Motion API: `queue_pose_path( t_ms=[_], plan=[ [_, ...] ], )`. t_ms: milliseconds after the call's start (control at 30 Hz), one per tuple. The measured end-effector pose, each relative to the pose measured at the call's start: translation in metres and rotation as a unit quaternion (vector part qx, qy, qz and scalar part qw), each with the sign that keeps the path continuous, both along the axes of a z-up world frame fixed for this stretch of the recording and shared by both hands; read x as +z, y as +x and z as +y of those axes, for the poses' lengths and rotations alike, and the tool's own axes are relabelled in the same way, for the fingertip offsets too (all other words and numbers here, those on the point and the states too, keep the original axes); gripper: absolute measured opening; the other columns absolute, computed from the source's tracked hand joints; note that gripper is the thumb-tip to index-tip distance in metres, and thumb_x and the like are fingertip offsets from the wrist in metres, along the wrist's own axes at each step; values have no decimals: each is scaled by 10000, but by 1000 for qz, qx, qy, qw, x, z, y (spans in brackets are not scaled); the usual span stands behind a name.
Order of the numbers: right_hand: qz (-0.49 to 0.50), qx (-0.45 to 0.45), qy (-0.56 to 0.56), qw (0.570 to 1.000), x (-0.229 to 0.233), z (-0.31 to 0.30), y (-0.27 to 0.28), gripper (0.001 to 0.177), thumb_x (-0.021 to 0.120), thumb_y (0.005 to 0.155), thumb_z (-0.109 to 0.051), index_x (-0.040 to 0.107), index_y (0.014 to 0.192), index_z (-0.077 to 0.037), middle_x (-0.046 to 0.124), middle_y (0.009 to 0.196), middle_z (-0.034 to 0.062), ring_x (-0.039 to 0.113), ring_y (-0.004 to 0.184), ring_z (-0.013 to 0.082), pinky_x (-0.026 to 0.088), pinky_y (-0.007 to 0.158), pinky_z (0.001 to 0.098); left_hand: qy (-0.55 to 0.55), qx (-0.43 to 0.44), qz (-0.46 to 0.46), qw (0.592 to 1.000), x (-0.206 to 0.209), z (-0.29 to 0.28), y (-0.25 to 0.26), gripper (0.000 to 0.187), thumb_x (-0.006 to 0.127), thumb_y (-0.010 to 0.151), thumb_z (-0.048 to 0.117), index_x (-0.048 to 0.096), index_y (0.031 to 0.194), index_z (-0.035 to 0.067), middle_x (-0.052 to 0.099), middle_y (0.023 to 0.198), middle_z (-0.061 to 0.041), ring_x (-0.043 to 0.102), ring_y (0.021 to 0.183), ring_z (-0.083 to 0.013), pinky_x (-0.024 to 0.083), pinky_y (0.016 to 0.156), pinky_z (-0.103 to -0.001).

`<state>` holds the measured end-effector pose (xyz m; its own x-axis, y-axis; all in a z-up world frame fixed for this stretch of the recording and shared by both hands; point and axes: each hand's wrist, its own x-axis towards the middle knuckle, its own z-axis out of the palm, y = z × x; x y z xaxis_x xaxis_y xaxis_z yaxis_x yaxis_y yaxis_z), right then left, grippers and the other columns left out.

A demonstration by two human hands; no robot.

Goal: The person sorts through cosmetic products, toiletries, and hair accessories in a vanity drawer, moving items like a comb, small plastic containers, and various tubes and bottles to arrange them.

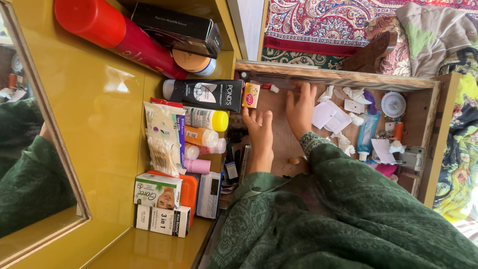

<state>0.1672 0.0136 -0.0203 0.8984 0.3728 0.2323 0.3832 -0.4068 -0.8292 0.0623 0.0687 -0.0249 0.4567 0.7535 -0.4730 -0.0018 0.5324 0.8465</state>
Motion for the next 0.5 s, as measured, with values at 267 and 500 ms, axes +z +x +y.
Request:
queue_pose_path(
  t_ms=[267, 500],
  plan=[
    [30, 29, 63, 997, 0, -11, 5, 294, 654, 974, -5, 570, 1255, -13, 559, 1196, 163, 641, 1068, 279, 555, 912, 364, 15, 13, -19, 1000, -6, -6, -4, 884, 655, 917, 117, 110, 1611, 68, 255, 1634, -254, 379, 1479, -333, 356, 1172, -416],
    [201, 147, 50, 967, 75, -110, 21, 253, 660, 983, -62, 643, 1235, -47, 602, 1220, 92, 651, 1085, 178, 581, 836, 313, 19, -29, -48, 998, 25, -33, -22, 812, 686, 928, 136, 227, 1592, 52, 357, 1590, -258, 469, 1410, -303, 387, 1150, -398]
  ],
)
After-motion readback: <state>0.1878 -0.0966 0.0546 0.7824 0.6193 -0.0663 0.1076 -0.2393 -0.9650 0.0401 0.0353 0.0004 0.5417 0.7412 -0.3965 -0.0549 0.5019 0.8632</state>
